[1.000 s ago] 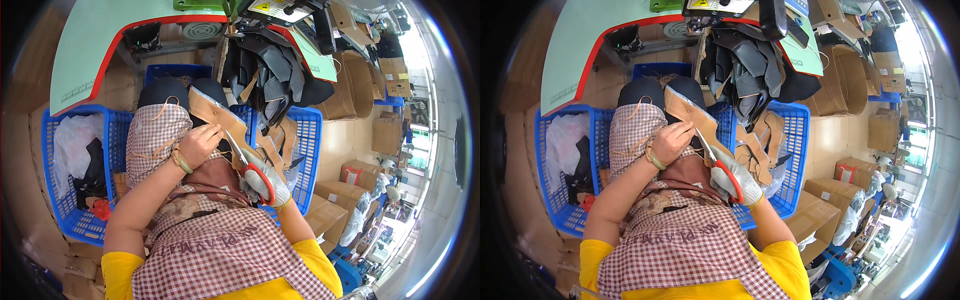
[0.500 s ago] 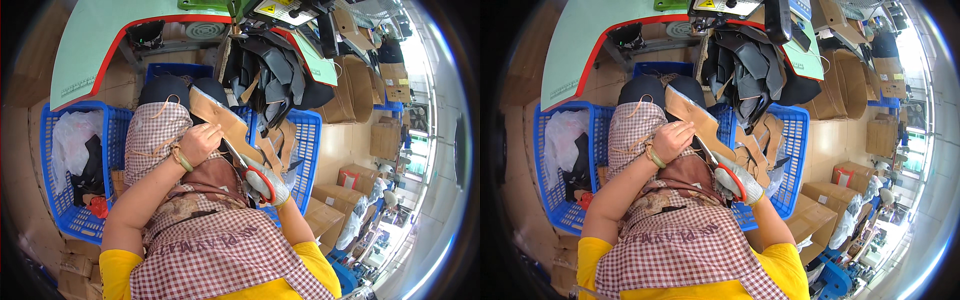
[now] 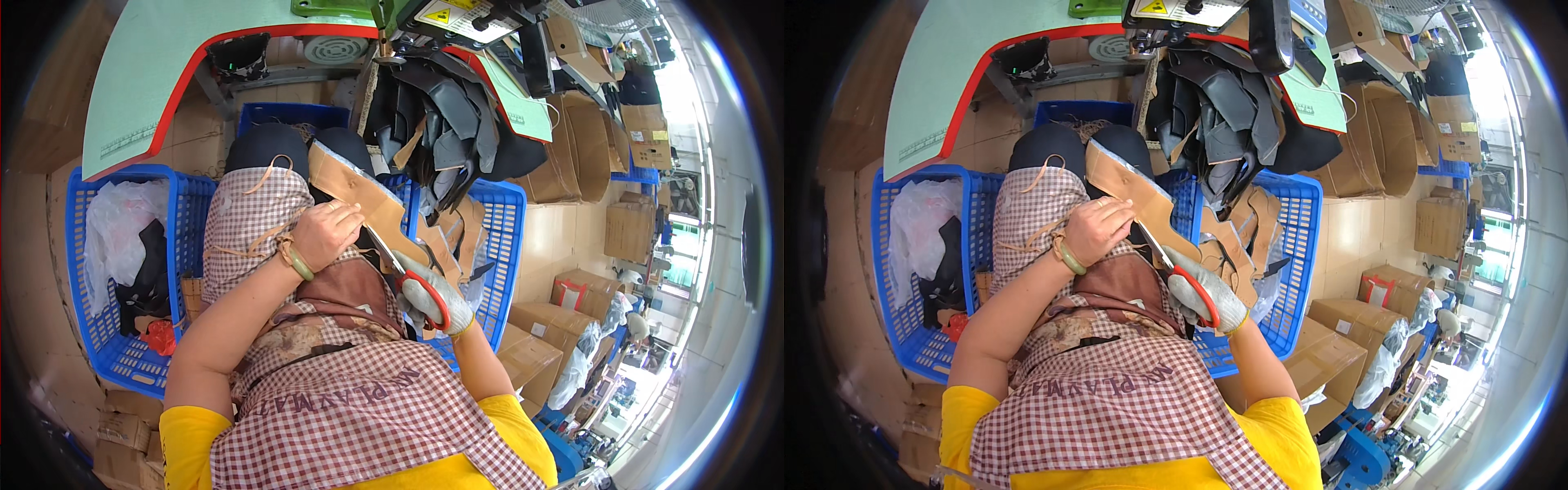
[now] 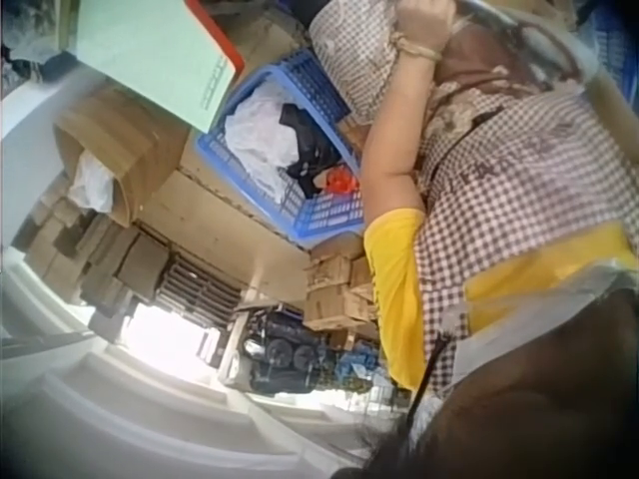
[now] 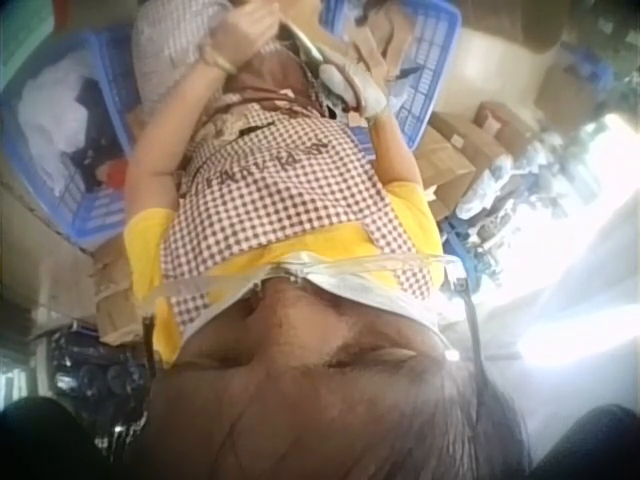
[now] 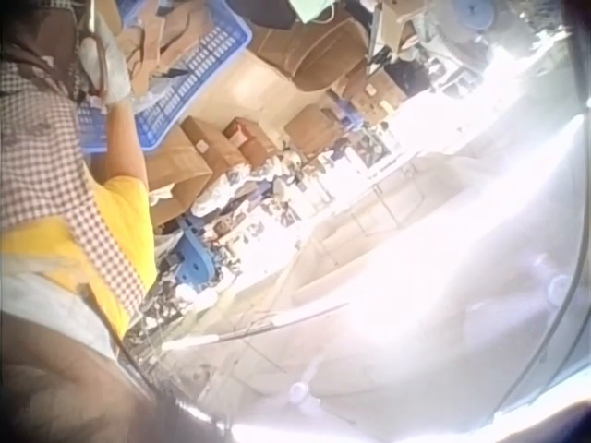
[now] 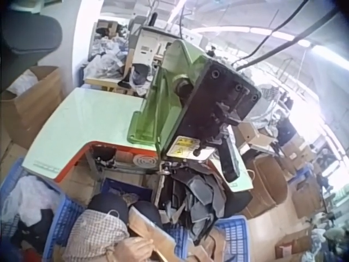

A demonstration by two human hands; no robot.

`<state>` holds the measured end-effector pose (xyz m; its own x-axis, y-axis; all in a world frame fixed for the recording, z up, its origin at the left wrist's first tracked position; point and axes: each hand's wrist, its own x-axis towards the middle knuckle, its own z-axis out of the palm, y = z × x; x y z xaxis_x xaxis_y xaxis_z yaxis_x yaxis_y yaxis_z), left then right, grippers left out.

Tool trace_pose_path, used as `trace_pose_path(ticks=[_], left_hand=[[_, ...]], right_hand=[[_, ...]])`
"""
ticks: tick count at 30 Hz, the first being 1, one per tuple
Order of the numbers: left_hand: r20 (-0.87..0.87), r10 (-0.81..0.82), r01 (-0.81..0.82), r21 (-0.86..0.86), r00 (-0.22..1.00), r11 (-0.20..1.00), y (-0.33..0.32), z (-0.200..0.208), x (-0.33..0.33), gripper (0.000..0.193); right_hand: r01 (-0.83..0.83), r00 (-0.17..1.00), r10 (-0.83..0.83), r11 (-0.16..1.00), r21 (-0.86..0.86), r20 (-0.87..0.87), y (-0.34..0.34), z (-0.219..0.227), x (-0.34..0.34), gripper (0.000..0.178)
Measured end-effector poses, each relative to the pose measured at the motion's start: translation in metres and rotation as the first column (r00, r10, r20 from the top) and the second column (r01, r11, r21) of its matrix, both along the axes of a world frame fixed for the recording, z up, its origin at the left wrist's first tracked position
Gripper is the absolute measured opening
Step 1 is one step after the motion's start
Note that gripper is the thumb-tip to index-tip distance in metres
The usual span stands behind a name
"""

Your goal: Using scissors to trim excess material from shoe upper components at a manufacturing workstation.

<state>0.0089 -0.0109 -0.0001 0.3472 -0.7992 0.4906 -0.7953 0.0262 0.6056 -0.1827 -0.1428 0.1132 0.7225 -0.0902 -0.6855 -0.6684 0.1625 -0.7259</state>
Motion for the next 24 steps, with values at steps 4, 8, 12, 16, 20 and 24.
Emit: trace_pose_path(ticks=[4,8,12,16,20,24], left_hand=[[0.015,0.004,-0.004,-0.007,1.0,1.0,0.001,0.001,0.001,0.018],[0.022,0.0,0.0,0.001,1.0,1.0,0.0,0.001,0.001,0.018],[0.032,0.018,-0.018,0.002,0.999,1.0,-0.001,0.0,0.0,0.017],[0.039,0.034,-0.034,0.002,0.999,0.999,-0.002,-0.001,-0.001,0.016],[-0.044,0.035,-0.035,-0.004,0.998,0.999,0.001,0.002,-0.003,0.017],[-0.011,0.047,-0.047,-0.02,0.999,0.999,0.002,0.0,-0.004,0.017]], right_hand=[[0.044,0.999,-0.041,0.992,0.117,-0.022,-0.004,-0.005,-0.002,0.078],[0.157,0.987,-0.153,0.926,0.342,-0.04,-0.006,-0.018,-0.011,0.075],[0.173,0.985,-0.172,0.935,0.31,-0.029,-0.001,-0.027,-0.014,0.075],[0.259,0.965,-0.261,0.914,0.313,-0.035,0.006,-0.031,-0.013,0.074],[0.267,0.948,-0.317,0.813,0.517,0.008,0.004,-0.038,-0.019,0.073],[0.29,0.932,-0.36,0.704,0.648,-0.026,0.0,-0.041,-0.019,0.073]])
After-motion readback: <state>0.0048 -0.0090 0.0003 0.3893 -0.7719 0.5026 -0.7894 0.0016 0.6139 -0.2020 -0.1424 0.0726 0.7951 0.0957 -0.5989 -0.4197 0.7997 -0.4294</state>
